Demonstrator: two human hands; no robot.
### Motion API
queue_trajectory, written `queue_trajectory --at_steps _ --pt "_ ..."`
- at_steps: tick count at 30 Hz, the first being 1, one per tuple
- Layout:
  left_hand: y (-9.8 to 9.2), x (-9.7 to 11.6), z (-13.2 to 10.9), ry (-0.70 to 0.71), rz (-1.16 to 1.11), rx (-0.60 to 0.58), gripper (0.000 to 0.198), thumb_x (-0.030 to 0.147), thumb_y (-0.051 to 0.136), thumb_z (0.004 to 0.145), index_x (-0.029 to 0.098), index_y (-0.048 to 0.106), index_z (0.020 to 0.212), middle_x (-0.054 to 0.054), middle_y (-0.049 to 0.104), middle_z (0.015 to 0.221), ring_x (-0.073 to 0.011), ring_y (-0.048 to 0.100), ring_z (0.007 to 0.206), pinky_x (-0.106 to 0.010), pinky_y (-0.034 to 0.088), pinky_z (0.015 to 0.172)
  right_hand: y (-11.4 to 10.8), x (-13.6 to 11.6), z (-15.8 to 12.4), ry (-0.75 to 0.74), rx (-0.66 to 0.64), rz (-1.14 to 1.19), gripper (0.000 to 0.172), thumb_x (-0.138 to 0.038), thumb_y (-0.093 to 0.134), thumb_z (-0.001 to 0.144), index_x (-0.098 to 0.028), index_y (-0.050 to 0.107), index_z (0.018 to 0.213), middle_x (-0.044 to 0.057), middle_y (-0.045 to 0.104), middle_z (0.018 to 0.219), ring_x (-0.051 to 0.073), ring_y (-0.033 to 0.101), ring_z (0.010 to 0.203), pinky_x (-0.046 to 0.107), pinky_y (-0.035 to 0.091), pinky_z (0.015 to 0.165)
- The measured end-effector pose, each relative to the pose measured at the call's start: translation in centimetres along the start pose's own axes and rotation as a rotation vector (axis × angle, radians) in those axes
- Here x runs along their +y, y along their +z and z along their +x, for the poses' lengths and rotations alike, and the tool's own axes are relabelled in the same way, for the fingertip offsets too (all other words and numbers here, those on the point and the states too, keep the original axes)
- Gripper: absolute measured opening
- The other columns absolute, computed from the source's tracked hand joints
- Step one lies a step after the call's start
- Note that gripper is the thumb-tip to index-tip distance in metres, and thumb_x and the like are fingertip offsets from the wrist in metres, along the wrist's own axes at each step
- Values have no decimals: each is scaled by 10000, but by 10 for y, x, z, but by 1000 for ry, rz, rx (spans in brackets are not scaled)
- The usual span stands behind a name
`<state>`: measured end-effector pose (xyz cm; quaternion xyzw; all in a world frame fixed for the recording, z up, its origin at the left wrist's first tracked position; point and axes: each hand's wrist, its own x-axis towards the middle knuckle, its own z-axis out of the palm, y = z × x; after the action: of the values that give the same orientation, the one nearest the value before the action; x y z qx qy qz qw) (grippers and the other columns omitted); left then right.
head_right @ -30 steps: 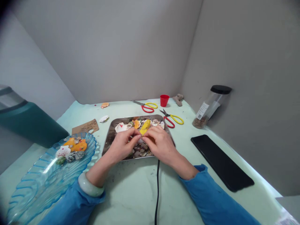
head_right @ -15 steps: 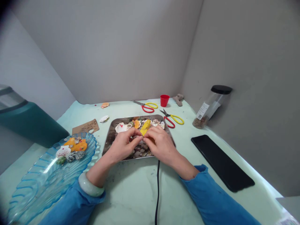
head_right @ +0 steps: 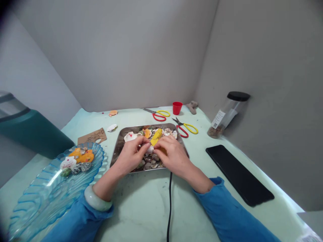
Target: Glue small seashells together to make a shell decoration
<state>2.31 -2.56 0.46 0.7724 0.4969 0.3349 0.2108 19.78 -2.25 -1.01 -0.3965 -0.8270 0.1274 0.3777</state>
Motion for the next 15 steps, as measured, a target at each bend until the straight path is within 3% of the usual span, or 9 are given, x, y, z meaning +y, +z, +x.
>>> queue_trajectory --at_steps 15 --pt "2 -3 0 8 -54 -23 160 269 468 841 171 592 825 12 614 720 -95 508 632 -215 376 620 0 -3 0 -3 -3 -6 92 -128 549 802 -202 579 756 24 641 821 189 539 836 374 392 818"
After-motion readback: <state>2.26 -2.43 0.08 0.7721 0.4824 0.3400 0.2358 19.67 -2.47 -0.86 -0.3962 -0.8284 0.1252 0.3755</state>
